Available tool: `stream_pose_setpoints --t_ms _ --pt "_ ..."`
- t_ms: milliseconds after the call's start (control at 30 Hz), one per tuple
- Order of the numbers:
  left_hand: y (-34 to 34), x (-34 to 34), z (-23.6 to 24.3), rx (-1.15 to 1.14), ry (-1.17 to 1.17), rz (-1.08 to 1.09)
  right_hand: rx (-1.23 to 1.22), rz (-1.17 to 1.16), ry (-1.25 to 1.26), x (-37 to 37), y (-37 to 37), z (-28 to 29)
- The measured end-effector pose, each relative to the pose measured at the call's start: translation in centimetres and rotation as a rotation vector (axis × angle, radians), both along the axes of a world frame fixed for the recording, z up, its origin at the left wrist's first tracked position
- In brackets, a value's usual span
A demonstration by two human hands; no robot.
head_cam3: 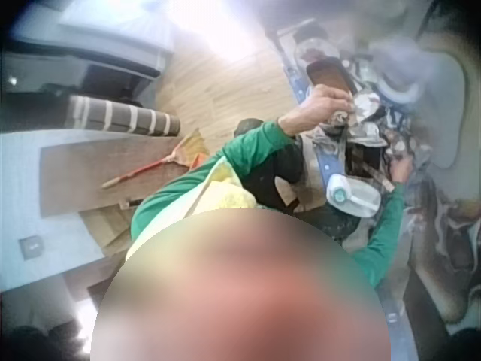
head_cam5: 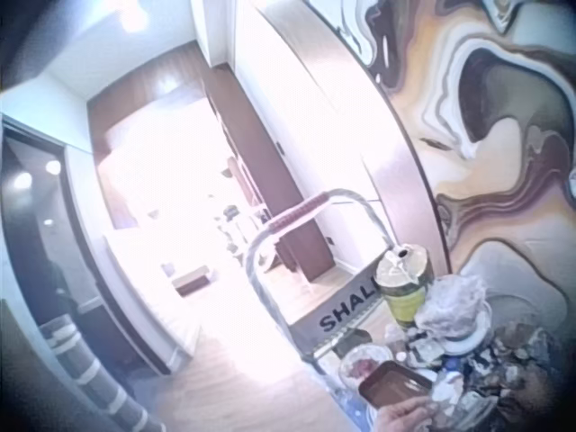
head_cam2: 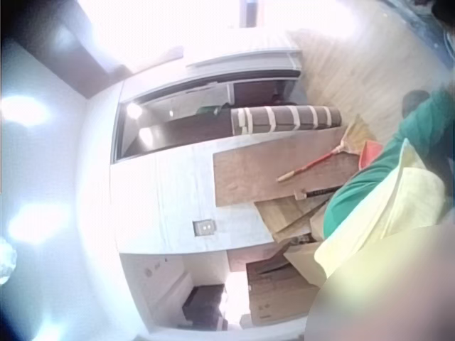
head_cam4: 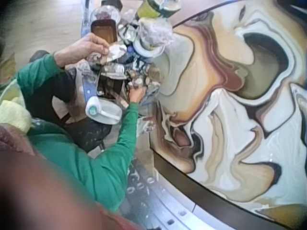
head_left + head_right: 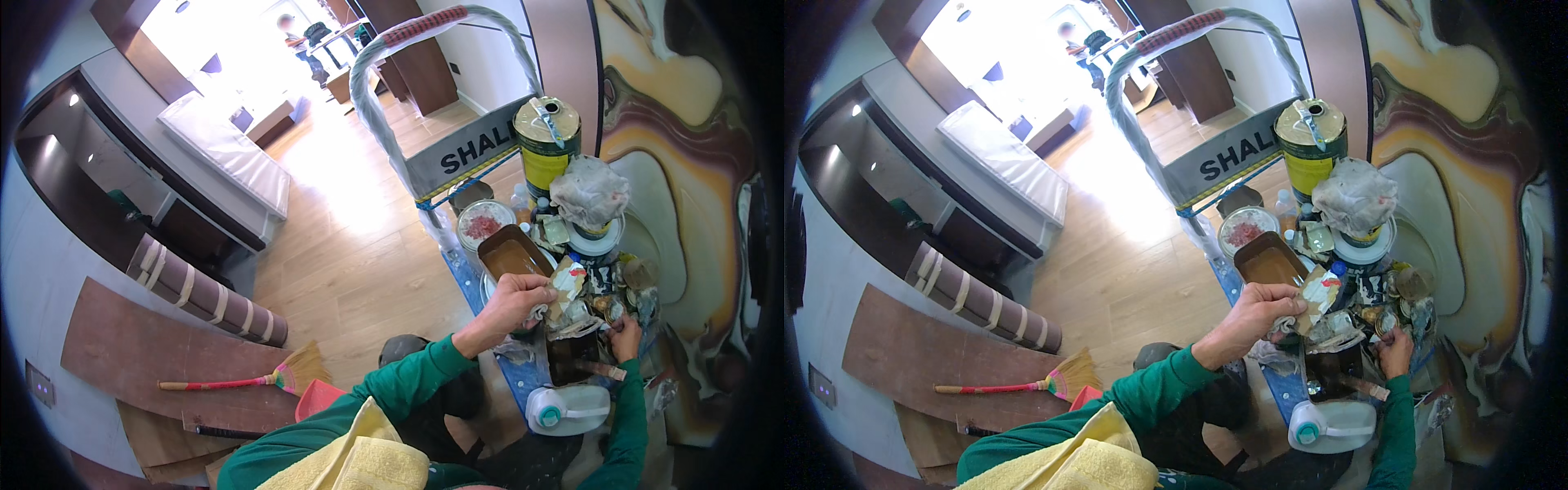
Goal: The person scrapes a wall edge with a small tool, then walks to a cart and repeatedly opens small paint cans, scraping contents onto a palette. They handle multiple small paint containers and a palette while mixing paint.
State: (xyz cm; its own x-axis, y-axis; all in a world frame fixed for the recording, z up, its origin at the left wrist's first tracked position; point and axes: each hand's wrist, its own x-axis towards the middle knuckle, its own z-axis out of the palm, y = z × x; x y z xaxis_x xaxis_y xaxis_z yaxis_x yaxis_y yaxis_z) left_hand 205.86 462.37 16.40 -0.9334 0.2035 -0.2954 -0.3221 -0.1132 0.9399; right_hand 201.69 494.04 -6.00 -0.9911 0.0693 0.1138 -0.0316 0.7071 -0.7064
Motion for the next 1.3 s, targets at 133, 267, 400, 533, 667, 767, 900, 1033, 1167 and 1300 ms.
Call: stream_pose_setpoints --t_ms 133,267,400,533,667,767,900,1033,1167,1300 --pt "0.2 0.1 -0.2 0.016 -0.003 0.015 -0.06 0.001 -0.014 0.5 0.2 0.1" --pt "0.0 0.2 -0.2 0.04 0.01 -0.001 -0.067 -0.002 0.002 0.4 0.4 -0.2" --pt "-0.1 0.3 0.2 0.019 -0.005 0.011 -0.082 0.014 0.005 0.6 0.5 -0.6" --pt "0.1 0.6 0.3 -0.039 0.043 0.018 0.037 -0.036 0.001 0.6 0.5 -1.4" --pt "-0.5 1.4 0.1 -0.234 0.192 0.047 -0.039 -0.005 -0.067 0.4 0.6 -2.3" --pt "-0.1 1.7 -0.3 -0.104 0.107 0.093 0.084 0.028 0.018 0.6 1.1 -2.3" --pt "0.8 1.4 0.0 0.05 -0.005 0.11 -0.143 -0.044 0.019 1.5 1.2 -1.3" --pt "1.1 1.5 0.2 0.026 -0.014 0.131 -0.279 -0.097 -0.036 1.9 1.2 -0.9" --pt "1.3 1.5 0.0 0.018 -0.031 0.124 -0.322 -0.073 0.004 1.9 1.6 -1.2" --pt "1.8 1.2 -0.3 0.028 -0.033 0.11 -0.53 -0.083 0.038 1.9 1.9 -0.1"
